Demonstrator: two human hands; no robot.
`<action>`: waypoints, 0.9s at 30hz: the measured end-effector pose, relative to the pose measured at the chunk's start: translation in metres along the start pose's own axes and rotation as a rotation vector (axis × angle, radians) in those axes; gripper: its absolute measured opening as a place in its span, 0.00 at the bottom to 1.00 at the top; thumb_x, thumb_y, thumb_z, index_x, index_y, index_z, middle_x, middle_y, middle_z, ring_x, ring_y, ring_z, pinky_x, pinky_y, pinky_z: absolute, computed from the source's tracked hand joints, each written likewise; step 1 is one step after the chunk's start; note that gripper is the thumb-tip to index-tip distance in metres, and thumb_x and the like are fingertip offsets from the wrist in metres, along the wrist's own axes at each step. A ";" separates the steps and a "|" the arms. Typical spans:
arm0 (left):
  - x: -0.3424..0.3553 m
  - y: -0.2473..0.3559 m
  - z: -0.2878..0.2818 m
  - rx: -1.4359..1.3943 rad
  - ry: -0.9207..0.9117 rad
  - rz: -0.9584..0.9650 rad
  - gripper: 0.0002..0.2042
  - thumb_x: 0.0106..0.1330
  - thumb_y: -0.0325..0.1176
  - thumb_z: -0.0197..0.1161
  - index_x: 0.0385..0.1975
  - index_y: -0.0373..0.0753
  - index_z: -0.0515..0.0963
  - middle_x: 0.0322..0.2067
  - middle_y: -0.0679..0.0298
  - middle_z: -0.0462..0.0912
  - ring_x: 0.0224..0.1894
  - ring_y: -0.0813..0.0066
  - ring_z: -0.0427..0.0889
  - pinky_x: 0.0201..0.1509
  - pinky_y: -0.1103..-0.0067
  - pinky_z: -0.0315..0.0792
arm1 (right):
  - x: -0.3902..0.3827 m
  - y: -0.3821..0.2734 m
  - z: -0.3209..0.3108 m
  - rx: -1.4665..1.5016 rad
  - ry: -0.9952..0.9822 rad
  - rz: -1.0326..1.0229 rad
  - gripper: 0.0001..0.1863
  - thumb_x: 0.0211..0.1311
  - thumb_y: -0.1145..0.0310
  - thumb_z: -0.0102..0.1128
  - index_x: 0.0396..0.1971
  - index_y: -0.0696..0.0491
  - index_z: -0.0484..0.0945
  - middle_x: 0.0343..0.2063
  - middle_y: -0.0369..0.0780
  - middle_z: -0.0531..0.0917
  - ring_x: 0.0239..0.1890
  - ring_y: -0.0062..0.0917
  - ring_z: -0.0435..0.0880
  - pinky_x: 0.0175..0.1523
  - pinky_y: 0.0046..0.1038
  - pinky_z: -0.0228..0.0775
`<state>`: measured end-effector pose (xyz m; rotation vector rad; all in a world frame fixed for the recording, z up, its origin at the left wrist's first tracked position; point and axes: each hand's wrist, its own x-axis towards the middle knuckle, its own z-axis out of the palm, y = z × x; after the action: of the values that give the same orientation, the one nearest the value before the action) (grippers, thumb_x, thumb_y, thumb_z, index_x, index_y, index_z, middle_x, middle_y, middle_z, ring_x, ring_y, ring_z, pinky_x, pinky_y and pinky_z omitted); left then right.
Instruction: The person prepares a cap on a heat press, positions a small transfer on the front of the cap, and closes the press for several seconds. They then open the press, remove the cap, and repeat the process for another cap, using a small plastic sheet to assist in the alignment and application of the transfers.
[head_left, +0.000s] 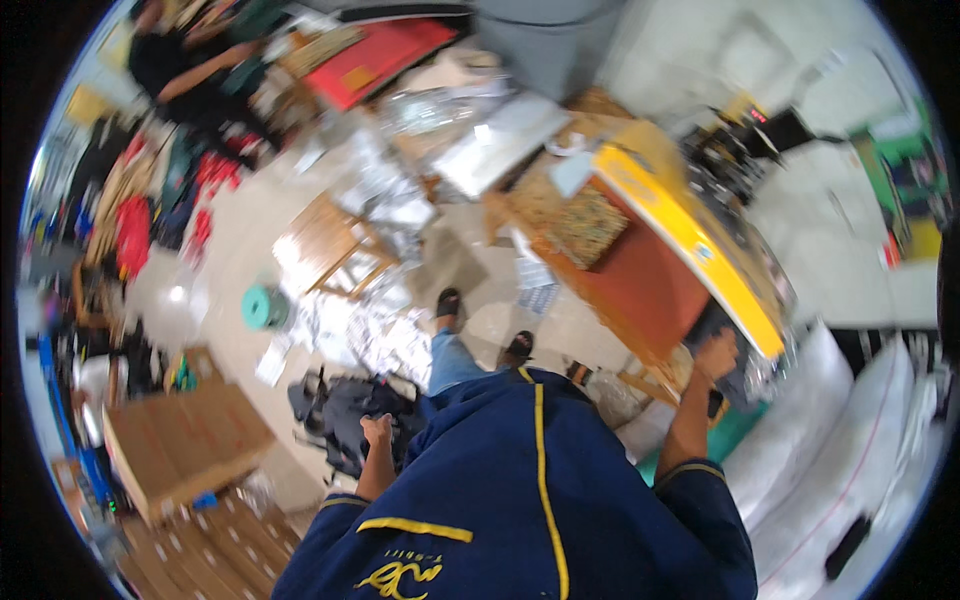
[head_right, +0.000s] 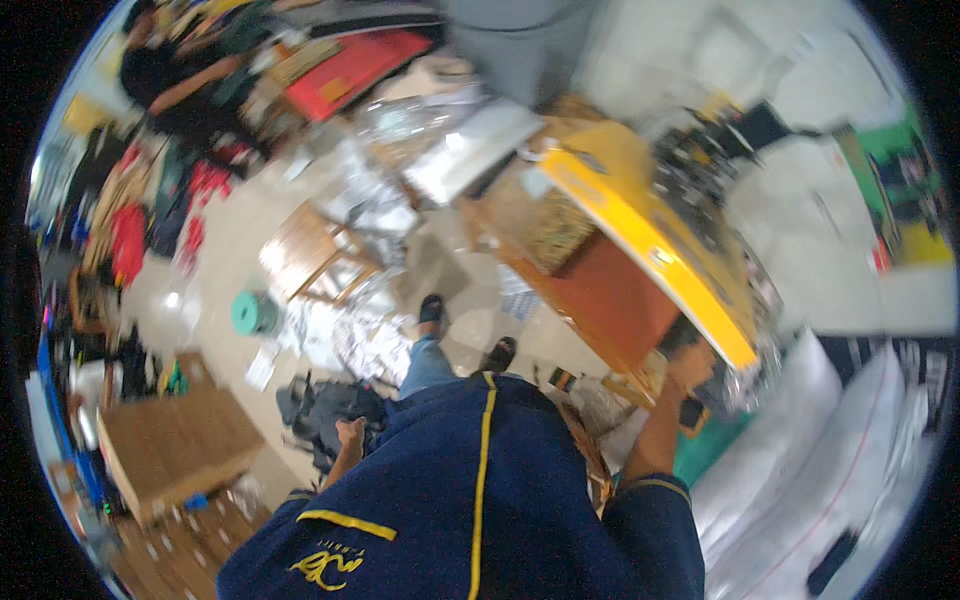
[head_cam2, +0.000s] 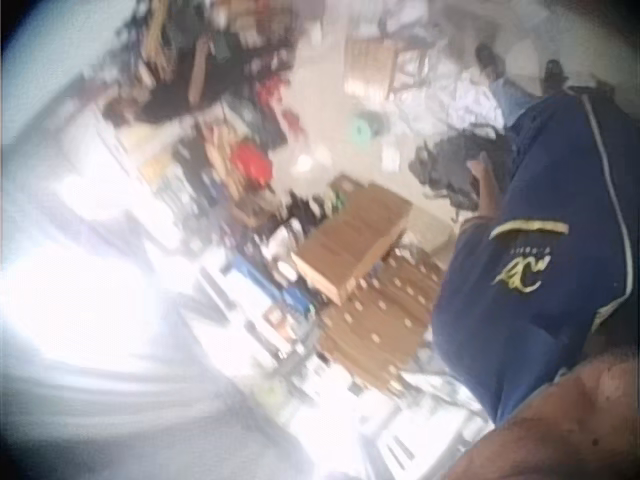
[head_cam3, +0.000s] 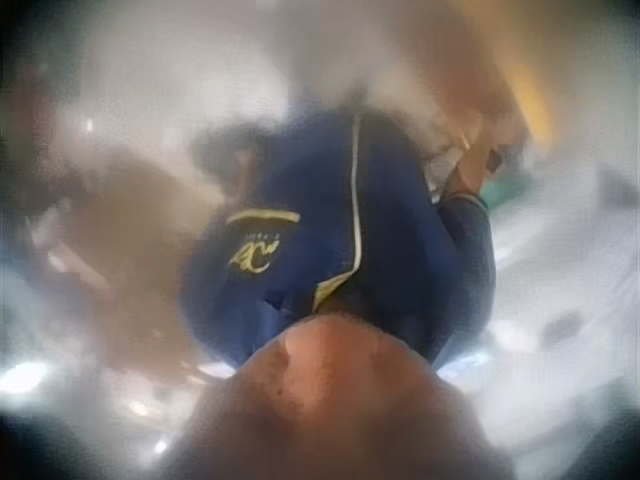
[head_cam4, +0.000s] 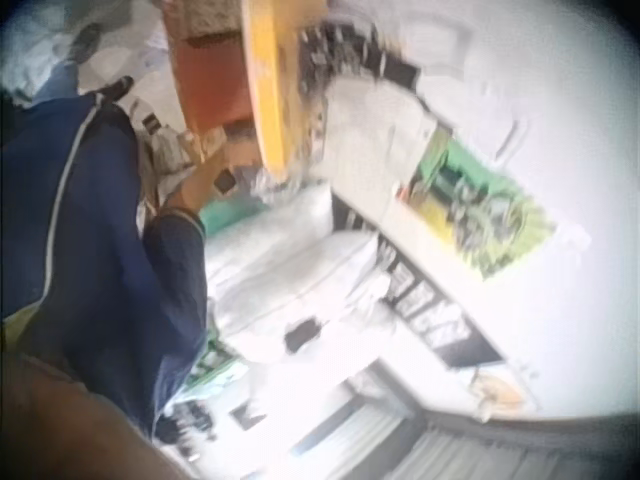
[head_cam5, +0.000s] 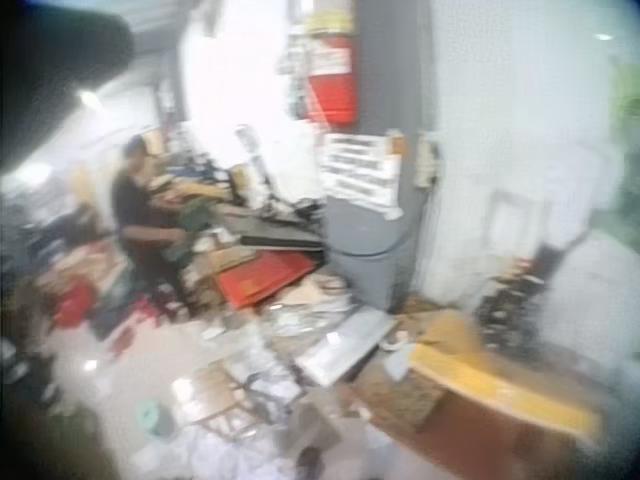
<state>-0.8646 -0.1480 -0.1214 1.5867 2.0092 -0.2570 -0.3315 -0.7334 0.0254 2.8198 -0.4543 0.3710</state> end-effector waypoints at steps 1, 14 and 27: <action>-0.011 0.032 0.002 0.001 -0.041 0.118 0.38 0.53 0.42 0.74 0.62 0.32 0.66 0.54 0.42 0.79 0.58 0.41 0.79 0.63 0.58 0.72 | 0.004 -0.007 -0.007 0.099 -0.014 -0.060 0.16 0.58 0.64 0.65 0.48 0.45 0.81 0.46 0.39 0.86 0.50 0.40 0.85 0.49 0.45 0.81; -0.157 0.404 -0.021 -0.174 -0.572 1.332 0.17 0.70 0.35 0.66 0.26 0.36 0.65 0.20 0.65 0.63 0.26 0.75 0.64 0.29 0.71 0.61 | -0.018 0.021 -0.145 0.512 -0.052 -0.084 0.12 0.62 0.76 0.64 0.45 0.57 0.78 0.38 0.50 0.84 0.45 0.53 0.81 0.49 0.48 0.70; -0.308 0.514 -0.038 0.144 -1.712 0.823 0.35 0.64 0.41 0.76 0.68 0.33 0.70 0.56 0.56 0.81 0.59 0.69 0.79 0.64 0.73 0.72 | -0.141 -0.106 -0.309 1.491 -0.457 0.112 0.11 0.61 0.77 0.71 0.40 0.54 0.78 0.37 0.34 0.83 0.41 0.17 0.79 0.49 0.23 0.71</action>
<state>-0.3485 -0.2427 0.1710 1.2300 0.0331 -0.9694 -0.4890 -0.5078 0.2506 4.3887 -0.5569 0.0122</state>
